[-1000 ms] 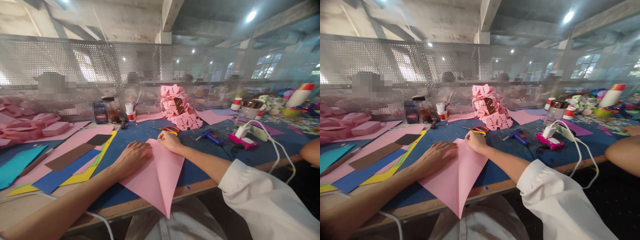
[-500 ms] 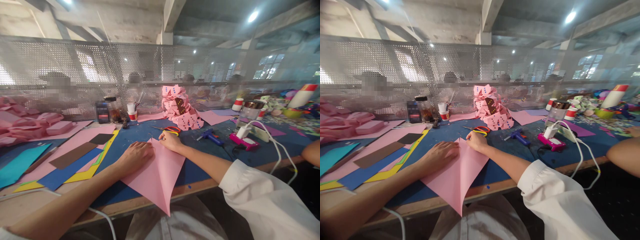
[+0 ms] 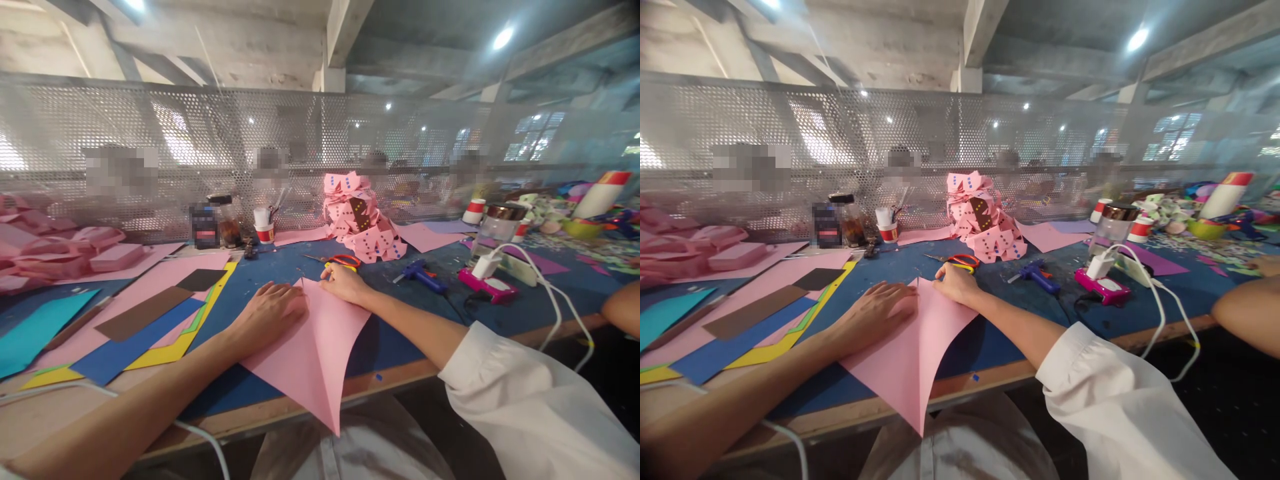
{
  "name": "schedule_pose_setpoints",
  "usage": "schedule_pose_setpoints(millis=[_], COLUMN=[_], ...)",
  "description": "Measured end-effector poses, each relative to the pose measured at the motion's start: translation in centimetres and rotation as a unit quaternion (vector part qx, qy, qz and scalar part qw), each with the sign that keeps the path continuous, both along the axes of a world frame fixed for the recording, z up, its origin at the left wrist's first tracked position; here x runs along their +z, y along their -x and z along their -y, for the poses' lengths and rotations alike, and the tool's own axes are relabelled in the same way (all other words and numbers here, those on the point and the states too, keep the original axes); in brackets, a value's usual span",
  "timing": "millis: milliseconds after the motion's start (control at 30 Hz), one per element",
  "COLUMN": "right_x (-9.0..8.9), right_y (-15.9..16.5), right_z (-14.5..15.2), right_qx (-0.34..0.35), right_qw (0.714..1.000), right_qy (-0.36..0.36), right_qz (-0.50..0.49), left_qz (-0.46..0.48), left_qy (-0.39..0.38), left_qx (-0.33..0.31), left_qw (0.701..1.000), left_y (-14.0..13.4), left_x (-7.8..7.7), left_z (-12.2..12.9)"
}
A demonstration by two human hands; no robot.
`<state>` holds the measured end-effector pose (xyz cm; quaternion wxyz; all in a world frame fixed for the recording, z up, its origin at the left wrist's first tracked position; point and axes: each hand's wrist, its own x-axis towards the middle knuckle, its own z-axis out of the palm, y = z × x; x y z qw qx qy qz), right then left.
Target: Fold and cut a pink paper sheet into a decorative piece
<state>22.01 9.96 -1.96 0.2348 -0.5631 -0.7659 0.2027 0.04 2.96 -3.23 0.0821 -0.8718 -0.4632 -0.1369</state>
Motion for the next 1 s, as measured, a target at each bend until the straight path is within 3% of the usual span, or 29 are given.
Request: schedule_pose_setpoints(millis=[1000], right_x=[-0.82], right_y=[0.04], right_z=[-0.22], right_qx=[-0.015], right_qw=[1.000], right_qy=[0.003], right_qz=[0.006], left_qz=[-0.016], left_qy=[0.023], left_qx=[0.010], left_qw=[1.000], left_y=[-0.46], left_x=[-0.03], left_z=[0.24])
